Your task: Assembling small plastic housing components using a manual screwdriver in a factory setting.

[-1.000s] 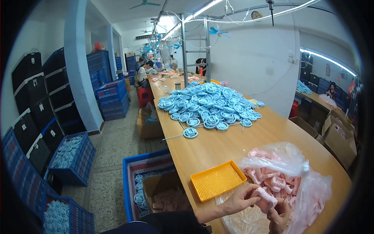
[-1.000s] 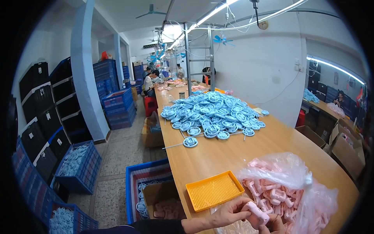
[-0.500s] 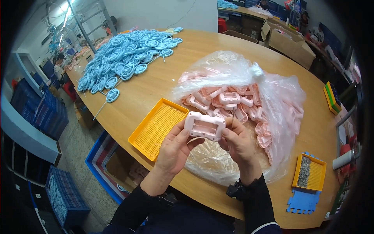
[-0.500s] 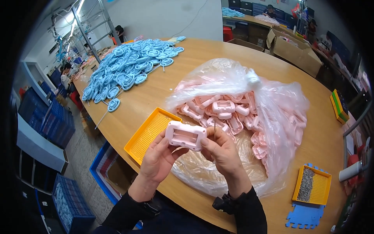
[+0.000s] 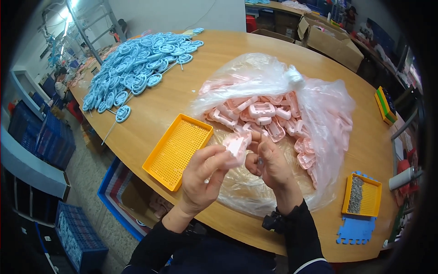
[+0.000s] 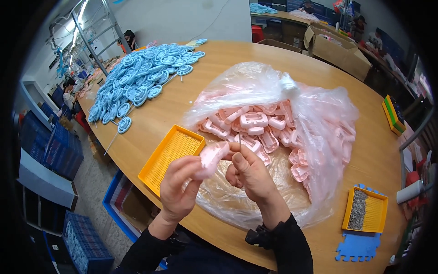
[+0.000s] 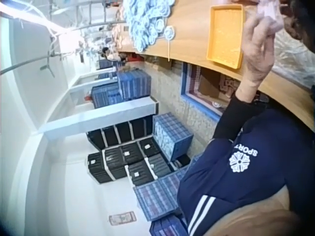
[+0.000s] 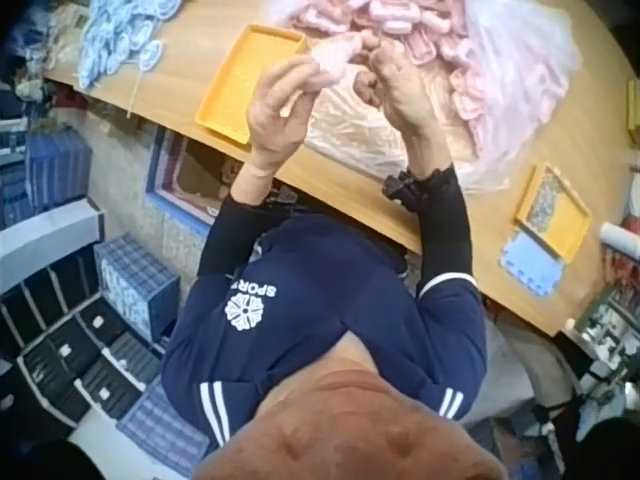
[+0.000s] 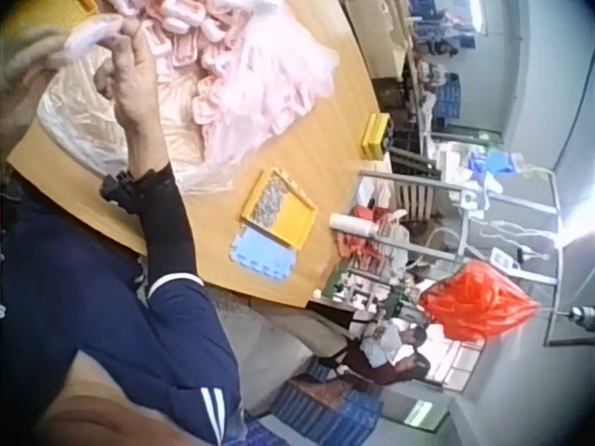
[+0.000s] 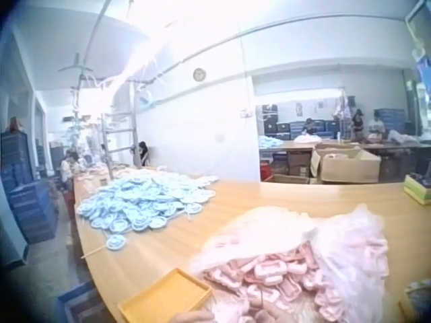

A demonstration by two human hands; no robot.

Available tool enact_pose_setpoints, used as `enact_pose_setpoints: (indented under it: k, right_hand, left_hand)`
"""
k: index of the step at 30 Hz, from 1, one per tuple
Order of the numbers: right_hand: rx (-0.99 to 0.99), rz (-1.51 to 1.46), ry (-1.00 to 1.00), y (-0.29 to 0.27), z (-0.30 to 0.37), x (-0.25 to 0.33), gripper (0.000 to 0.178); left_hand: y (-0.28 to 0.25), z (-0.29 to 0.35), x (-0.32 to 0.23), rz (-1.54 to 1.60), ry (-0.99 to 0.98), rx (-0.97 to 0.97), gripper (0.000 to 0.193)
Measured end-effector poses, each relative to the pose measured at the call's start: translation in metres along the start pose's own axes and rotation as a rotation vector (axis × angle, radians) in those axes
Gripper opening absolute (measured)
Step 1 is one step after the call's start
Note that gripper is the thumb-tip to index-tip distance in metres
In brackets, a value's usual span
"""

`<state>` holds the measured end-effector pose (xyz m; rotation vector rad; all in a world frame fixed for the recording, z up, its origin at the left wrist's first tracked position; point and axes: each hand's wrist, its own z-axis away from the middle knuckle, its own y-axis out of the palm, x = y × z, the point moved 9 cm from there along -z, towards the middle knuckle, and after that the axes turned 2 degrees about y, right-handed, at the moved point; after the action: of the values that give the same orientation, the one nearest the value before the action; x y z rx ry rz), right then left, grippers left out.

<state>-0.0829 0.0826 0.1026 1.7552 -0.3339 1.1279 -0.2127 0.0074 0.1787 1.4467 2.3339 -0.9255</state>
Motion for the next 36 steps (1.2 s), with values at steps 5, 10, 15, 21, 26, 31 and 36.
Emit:
enact_pose_setpoints:
  k: [5, 10, 15, 21, 26, 31, 36]
  right_hand:
    - [-0.019, -0.167, 0.101, 0.001, -0.005, -0.015, 0.051]
    - [-0.035, -0.101, 0.034, 0.005, -0.002, -0.006, 0.041]
    - [-0.081, 0.041, -0.023, 0.005, 0.003, -0.003, 0.038]
    - [-0.172, 0.279, -0.110, 0.007, 0.020, -0.009, 0.033]
    - [-0.244, 0.484, -0.062, -0.002, 0.051, -0.003, 0.026]
    - [-0.325, 0.624, -0.033, -0.013, 0.089, -0.002, 0.026]
    - [-0.461, 0.411, 0.014, -0.029, 0.121, -0.026, 0.030]
  left_hand:
    - [0.012, 0.004, -0.010, -0.134, 0.203, 0.137, 0.045]
    - [0.003, 0.004, -0.010, 0.005, 0.072, 0.042, 0.056]
    - [0.020, 0.034, 0.040, 0.569, -0.449, 0.013, 0.057]
    - [0.036, 0.046, 0.056, 0.706, -0.672, -0.045, 0.044]
    - [0.050, 0.053, 0.053, 0.667, -0.648, 0.164, 0.039]
    - [0.077, 0.061, 0.043, 0.706, -0.684, 0.365, 0.040]
    - [0.109, 0.074, 0.035, 0.620, -0.680, 0.582, 0.046]
